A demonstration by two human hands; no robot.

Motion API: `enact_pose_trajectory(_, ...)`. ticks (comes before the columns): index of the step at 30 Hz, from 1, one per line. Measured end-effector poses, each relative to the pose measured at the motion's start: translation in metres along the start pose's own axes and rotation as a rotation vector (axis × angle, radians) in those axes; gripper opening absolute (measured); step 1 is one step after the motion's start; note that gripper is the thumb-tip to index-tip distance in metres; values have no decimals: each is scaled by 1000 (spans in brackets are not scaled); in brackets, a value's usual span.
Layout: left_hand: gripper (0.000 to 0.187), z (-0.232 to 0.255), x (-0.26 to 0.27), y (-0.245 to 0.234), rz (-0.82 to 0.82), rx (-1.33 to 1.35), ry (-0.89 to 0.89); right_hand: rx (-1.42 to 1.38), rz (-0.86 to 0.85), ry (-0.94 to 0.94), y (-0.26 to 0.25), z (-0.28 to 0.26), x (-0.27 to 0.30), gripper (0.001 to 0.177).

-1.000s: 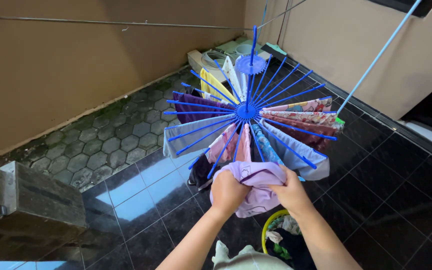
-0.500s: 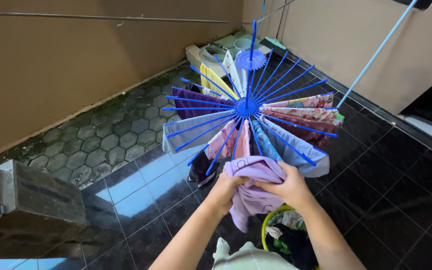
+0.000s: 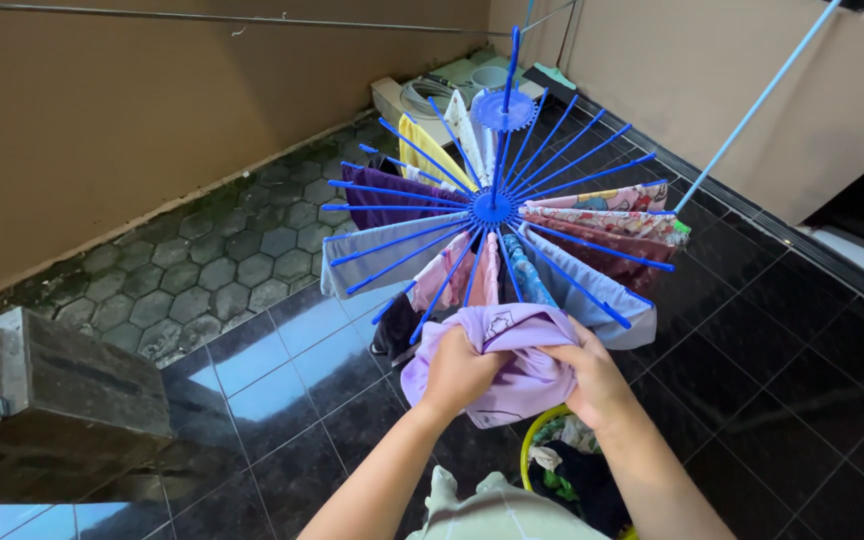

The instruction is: Hanging laundry on a circular drying rack.

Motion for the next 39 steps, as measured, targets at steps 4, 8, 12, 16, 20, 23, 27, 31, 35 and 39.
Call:
enact_pose_trajectory(4,28,-38,-10,15,-105,450,-56,85,-135,27,16,-16,5,52)
enact_pose_trajectory(8,29,-34,-5,19,-138,471,54,556,-54,-71,-6,3,-8,54)
enact_pose_trajectory(12,30,-1,4,10,-87,208,32,748,42,-156,-15,3,-11,49)
enact_pose_trajectory(16,36,-12,5,1,-6,-263,-11,705,118,-197,-13,6,-9,49)
enact_pose_trajectory(20,32,-32,3,1,-80,-388,-176,266,84,-25,-20,31,-11,46)
enact_pose_trajectory(23,32,-16,6,-1,-82,-270,-146,25,-17,102,-18,34,-9,51)
enact_pose_trajectory(27,33,-69,-5,11,-165,319,-96,77,-138,83,-4,11,-2,62)
enact_pose_trajectory(31,43,-63,10,22,-348,758,-307,402,-132,-33,-5,4,0,74)
enact_pose_trajectory(35,60,-49,19,29,-475,984,-266,547,-90,-63,-21,11,-6,65)
enact_pose_trajectory(39,65,-34,27,36,-565,1281,-388,723,-15,-146,-30,21,-10,49)
Point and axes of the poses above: each hand's wrist, its own x-axis away from the middle knuckle, its own y-axis out of the palm, z = x × y, the point moved 8 cm from there along -x, towards the middle knuckle, and after that the axes turned 12 degrees about x, right-handed, at the moved point
